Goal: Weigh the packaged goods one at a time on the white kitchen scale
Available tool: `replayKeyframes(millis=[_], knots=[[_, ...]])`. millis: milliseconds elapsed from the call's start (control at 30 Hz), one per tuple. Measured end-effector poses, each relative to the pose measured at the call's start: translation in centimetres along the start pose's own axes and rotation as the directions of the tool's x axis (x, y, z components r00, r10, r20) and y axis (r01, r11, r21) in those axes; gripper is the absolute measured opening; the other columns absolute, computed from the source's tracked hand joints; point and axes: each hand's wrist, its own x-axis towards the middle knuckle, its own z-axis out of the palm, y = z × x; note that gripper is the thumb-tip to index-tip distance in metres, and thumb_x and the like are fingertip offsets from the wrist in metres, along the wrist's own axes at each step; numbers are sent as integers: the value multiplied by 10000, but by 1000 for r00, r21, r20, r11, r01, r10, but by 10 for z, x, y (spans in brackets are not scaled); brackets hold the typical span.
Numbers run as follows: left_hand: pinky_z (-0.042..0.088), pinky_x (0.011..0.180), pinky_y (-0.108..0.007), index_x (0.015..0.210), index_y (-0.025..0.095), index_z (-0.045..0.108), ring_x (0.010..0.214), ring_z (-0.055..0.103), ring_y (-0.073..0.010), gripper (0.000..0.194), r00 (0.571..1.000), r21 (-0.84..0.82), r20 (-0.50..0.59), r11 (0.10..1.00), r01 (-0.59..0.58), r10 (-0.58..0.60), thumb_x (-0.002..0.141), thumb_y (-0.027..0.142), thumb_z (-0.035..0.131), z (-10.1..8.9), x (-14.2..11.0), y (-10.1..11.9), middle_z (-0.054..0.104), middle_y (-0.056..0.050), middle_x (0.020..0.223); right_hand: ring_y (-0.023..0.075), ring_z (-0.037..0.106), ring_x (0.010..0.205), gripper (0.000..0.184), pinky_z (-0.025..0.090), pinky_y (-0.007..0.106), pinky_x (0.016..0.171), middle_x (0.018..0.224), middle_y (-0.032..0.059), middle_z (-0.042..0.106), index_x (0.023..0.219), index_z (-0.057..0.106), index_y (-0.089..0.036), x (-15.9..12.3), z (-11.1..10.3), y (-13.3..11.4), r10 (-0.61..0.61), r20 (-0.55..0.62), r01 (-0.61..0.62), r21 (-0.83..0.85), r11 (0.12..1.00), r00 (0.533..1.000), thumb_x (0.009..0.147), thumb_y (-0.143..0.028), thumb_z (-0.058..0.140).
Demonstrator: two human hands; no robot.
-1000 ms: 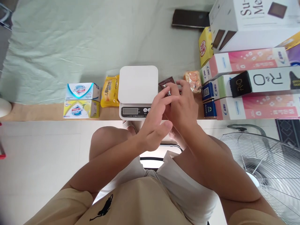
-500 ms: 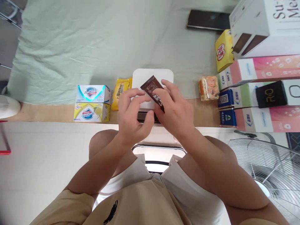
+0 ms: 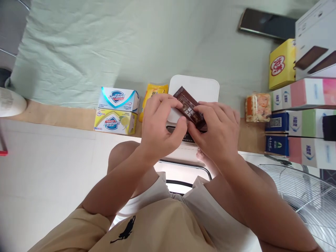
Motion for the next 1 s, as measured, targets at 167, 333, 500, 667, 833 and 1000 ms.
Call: replayKeyframes(millis=[167,333,500,667,833,1000], knots=[[557,1026,-469,1074,251,601,1125,633,-265,163,998,12,8,998,55,-55,968,345,522,-2,2,6,669,-112,1137,299,710,1118,146,549,467,915,1222,127,724,1055,671,-255,11,7,-15,73,-96,-67,64,996,993,937,-325,621],[550,966,-520,1045,285,552,1063,628,-262,117,956,71,-286,996,-48,67,1015,366,473,-25,9,-14,631,-83,1044,300,678,1132,146,547,474,921,1250,124,686,1044,667,-265,30,20,-50,107,-36,-104,66,992,994,930,-343,620],[511,906,-540,1024,275,509,1003,608,-246,237,856,199,-488,976,-84,173,1060,490,416,-57,4,-50,572,-46,989,330,639,1149,128,507,521,960,1273,128,688,1024,665,-275,39,41,-83,164,125,-167,18,986,979,942,-284,566],[430,1077,-615,1067,268,572,1113,596,-307,286,951,151,-304,983,108,-58,1033,529,459,-69,-14,-51,624,-81,1110,359,640,1180,298,518,542,955,1424,183,639,1173,664,-250,38,45,-97,147,227,-159,36,987,963,963,-432,558],[368,1138,-669,1036,280,623,1212,544,-354,231,973,240,-167,950,199,-162,994,505,593,-68,-15,-56,657,-83,1116,336,651,1111,318,491,503,906,1473,134,674,1213,690,-250,37,37,-104,77,318,-86,14,996,945,964,-404,565],[405,1132,-607,1031,270,638,1273,556,-351,106,965,282,-134,925,256,-226,958,345,645,-66,-9,-54,674,-67,1123,354,544,1323,281,410,509,1006,1378,76,724,1204,680,-283,37,29,-91,81,311,-79,-19,997,947,930,-282,618]])
